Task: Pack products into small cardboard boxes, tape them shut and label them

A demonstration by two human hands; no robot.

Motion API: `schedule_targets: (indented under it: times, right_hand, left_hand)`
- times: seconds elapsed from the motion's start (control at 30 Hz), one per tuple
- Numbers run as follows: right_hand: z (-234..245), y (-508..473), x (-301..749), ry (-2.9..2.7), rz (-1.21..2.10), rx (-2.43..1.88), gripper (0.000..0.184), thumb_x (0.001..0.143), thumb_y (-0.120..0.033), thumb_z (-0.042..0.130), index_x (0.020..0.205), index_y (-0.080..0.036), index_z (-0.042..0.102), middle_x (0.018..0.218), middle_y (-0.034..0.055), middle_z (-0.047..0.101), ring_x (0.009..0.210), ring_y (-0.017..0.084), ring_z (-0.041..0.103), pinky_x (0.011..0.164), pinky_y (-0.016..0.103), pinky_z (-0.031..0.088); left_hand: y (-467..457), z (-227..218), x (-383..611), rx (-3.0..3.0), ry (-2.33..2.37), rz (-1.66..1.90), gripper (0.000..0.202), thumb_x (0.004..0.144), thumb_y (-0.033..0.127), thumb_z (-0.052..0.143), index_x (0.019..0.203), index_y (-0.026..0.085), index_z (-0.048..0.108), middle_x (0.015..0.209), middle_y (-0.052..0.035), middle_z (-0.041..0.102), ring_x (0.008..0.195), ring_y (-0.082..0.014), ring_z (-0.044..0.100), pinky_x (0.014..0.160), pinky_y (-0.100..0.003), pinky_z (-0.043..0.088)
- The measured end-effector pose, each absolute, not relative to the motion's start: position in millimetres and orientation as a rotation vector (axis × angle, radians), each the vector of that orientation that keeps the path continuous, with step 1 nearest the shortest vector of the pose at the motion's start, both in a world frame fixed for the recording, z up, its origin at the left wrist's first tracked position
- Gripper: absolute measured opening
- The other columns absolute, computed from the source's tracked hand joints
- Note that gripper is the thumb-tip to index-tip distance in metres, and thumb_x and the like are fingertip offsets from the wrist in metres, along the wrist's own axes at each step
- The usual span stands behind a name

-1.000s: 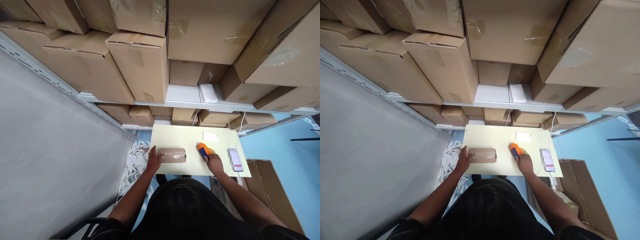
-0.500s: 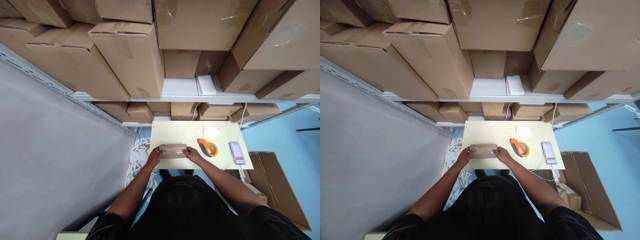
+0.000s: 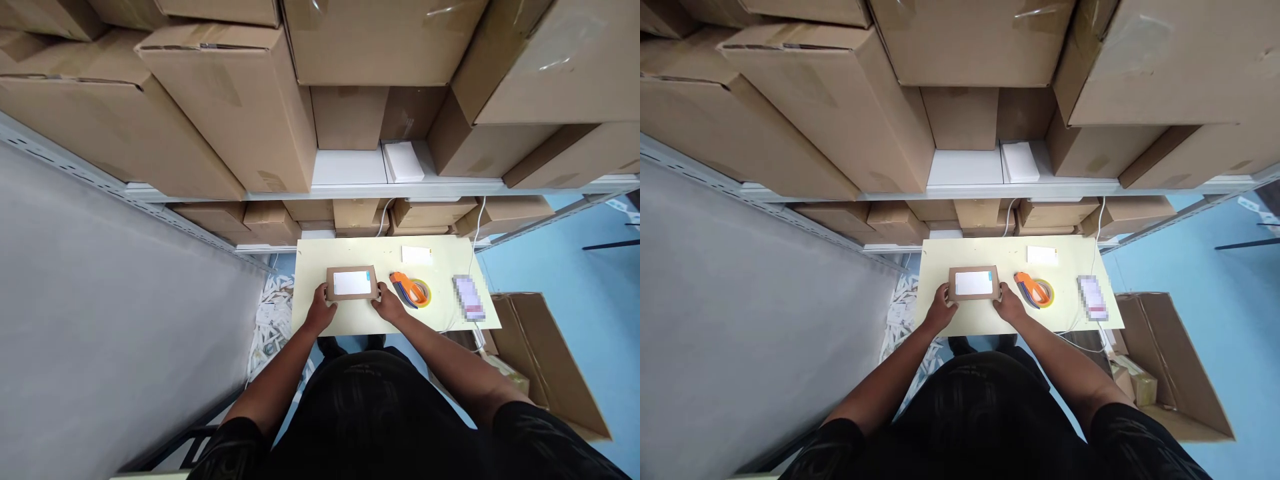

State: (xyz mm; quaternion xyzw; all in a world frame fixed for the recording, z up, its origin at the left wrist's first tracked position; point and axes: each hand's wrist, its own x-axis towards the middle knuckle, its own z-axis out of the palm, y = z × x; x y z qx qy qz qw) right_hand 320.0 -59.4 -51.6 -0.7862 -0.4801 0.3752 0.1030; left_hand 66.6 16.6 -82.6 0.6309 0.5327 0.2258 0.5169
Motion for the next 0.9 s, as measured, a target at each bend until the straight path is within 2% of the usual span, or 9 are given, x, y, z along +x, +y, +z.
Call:
schedule_targets:
  times: [0.17,0.3,0.4,0.47,0.53,0.67,0.73,0.83,0.9]
  right_hand:
    - [-49,-71,328,-1.495,1.053,-2.236,0.059,0.088,-0.031,0.062,0.143,-0.019,0.044,0.127,0.0137,0.067,0.114,0.029,0.064,0.090,0.036,0.048]
    - [-42,-98,361,-1.572,0.516,-2.308,0.049,0.092,-0.038,0.056,0.135,-0.015,0.056,0.131,0.0189,0.061,0.124,0.035,0.053,0.103,0.046,0.042]
    - [-47,-116,388,-1.418,0.281,-2.540,0.055,0.091,-0.051,0.058,0.132,-0.014,0.059,0.124,0.0208,0.062,0.117,0.038,0.053,0.097,0.050,0.041]
    - [-56,-119,399,-1.406,0.316,-2.647,0.052,0.090,-0.054,0.061,0.126,-0.017,0.063,0.120,0.0202,0.064,0.112,0.038,0.053,0.092,0.049,0.041]
    - [-66,-117,403,-1.492,0.359,-2.666,0.041,0.091,-0.051,0.061,0.115,-0.019,0.069,0.114,0.0196,0.067,0.113,0.038,0.052,0.091,0.049,0.039]
    - [-73,-112,403,-1.535,0.341,-2.560,0.027,0.094,-0.042,0.058,0.101,-0.021,0.073,0.106,0.0179,0.071,0.114,0.037,0.052,0.095,0.049,0.037]
    - [-67,-118,406,-1.469,0.437,-2.432,0.030,0.095,-0.044,0.055,0.100,-0.020,0.073,0.101,0.0155,0.071,0.107,0.034,0.057,0.093,0.046,0.040]
    - [-51,-136,411,-1.339,0.730,-2.133,0.037,0.095,-0.053,0.053,0.096,-0.020,0.071,0.091,0.0102,0.070,0.094,0.028,0.062,0.085,0.039,0.047]
    - [-40,-149,412,-1.243,0.927,-1.942,0.038,0.094,-0.055,0.054,0.097,-0.021,0.071,0.093,0.0075,0.070,0.092,0.026,0.064,0.083,0.036,0.049]
  left_hand:
    - [17,-85,61,1.536,1.261,0.519,0.071,0.080,0.015,0.063,0.146,0.022,0.038,0.150,-0.0136,0.046,0.140,-0.0263,0.048,0.112,-0.044,0.046]
    - [14,-75,50,1.653,1.343,0.500,0.067,0.081,0.020,0.064,0.144,0.023,0.043,0.149,-0.0120,0.047,0.140,-0.0282,0.047,0.111,-0.047,0.047]
    - [3,-57,39,1.724,1.412,0.542,0.048,0.085,0.021,0.058,0.133,0.021,0.053,0.138,-0.0123,0.053,0.125,-0.0263,0.058,0.099,-0.045,0.054]
    - [-7,-40,37,1.810,1.374,0.535,0.036,0.088,0.021,0.054,0.123,0.021,0.059,0.125,-0.0107,0.060,0.110,-0.0234,0.063,0.091,-0.041,0.057]
    - [-16,-22,44,1.915,1.244,0.471,0.025,0.089,0.020,0.052,0.112,0.022,0.063,0.112,-0.0074,0.065,0.100,-0.0209,0.065,0.086,-0.037,0.056]
    - [-15,9,92,2.040,0.991,0.329,0.017,0.095,0.027,0.050,0.095,0.023,0.067,0.095,-0.0040,0.068,0.092,-0.0190,0.065,0.086,-0.034,0.053]
    - [-1,16,131,2.047,0.958,0.297,0.022,0.098,0.034,0.050,0.098,0.022,0.069,0.097,-0.0051,0.068,0.093,-0.0197,0.064,0.087,-0.035,0.053]
    - [24,17,190,1.901,1.025,0.240,0.030,0.094,0.040,0.056,0.112,0.020,0.069,0.118,-0.0102,0.068,0.100,-0.0222,0.066,0.088,-0.036,0.054]
    - [37,16,219,1.682,1.047,0.133,0.033,0.092,0.043,0.059,0.113,0.020,0.071,0.118,-0.0106,0.070,0.103,-0.0230,0.067,0.087,-0.034,0.055]
